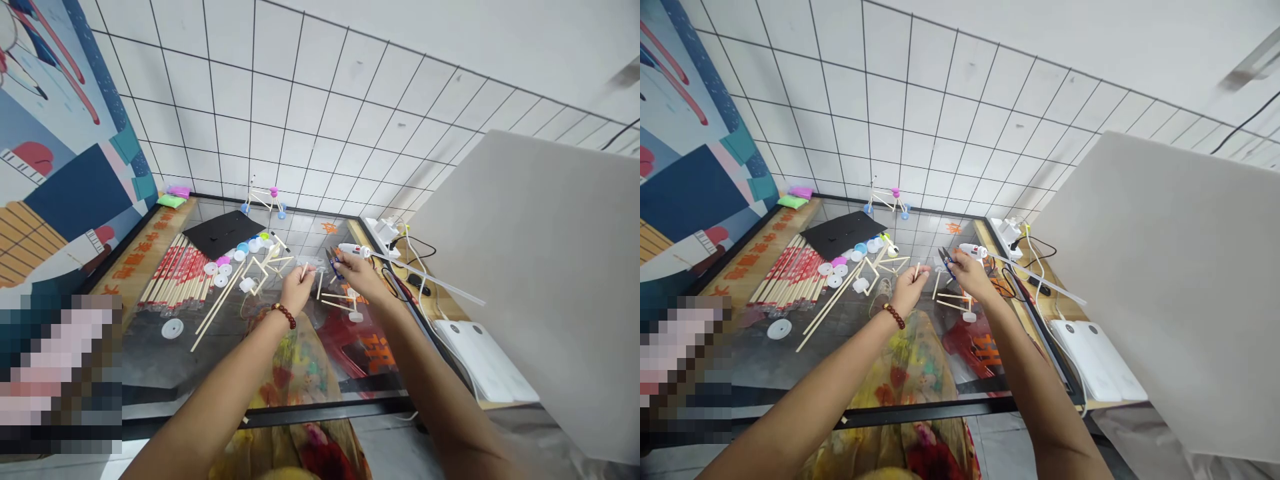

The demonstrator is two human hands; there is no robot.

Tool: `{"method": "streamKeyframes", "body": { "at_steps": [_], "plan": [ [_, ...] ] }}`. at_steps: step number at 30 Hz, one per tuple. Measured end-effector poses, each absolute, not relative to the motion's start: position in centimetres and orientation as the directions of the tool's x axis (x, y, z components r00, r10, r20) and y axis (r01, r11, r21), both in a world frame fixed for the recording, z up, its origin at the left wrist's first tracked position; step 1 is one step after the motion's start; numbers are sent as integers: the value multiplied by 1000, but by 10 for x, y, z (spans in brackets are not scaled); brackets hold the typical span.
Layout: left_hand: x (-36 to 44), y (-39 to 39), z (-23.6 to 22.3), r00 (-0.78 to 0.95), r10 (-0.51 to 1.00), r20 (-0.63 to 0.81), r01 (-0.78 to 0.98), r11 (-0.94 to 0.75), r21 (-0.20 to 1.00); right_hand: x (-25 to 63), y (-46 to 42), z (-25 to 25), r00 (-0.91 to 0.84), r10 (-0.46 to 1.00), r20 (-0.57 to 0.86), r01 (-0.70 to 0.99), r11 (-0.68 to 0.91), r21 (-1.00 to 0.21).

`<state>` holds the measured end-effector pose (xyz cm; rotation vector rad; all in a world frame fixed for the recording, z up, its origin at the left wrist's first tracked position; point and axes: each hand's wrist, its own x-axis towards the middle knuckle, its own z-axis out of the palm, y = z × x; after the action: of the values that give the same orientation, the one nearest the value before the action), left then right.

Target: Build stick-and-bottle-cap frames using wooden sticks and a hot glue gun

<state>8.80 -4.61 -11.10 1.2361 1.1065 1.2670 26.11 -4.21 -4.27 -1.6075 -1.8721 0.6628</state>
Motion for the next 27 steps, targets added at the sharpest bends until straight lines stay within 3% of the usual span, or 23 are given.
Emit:
{"method": "streamKeyframes", "body": {
  "at_steps": [2, 4, 10, 16, 22, 27],
  "plan": [
    [87, -48, -108, 43, 995, 91, -114, -86, 990, 260, -48, -43, -162, 986, 40, 460, 111, -881],
    [87, -50, -105, 72, 993, 97, -187, -82, 979, 257, -54, -41, -183, 983, -30, 348, 36, -937],
    [85, -56, -98, 166, 984, 65, -271, -18, 962, 241, -69, -38, -202, 958, -206, 212, -163, -964],
    [84, -62, -93, 242, 970, 10, -307, 66, 950, 233, -109, -43, -297, 865, -405, -144, -459, -876],
    [86, -71, -85, 405, 910, -93, -346, 246, 905, 250, -167, -33, -316, 849, -423, -99, -473, -876],
    [84, -67, -85, 392, 913, -114, -454, 300, 839, 287, -222, -36, -200, 902, -381, -107, -407, -907]
  ]
}}
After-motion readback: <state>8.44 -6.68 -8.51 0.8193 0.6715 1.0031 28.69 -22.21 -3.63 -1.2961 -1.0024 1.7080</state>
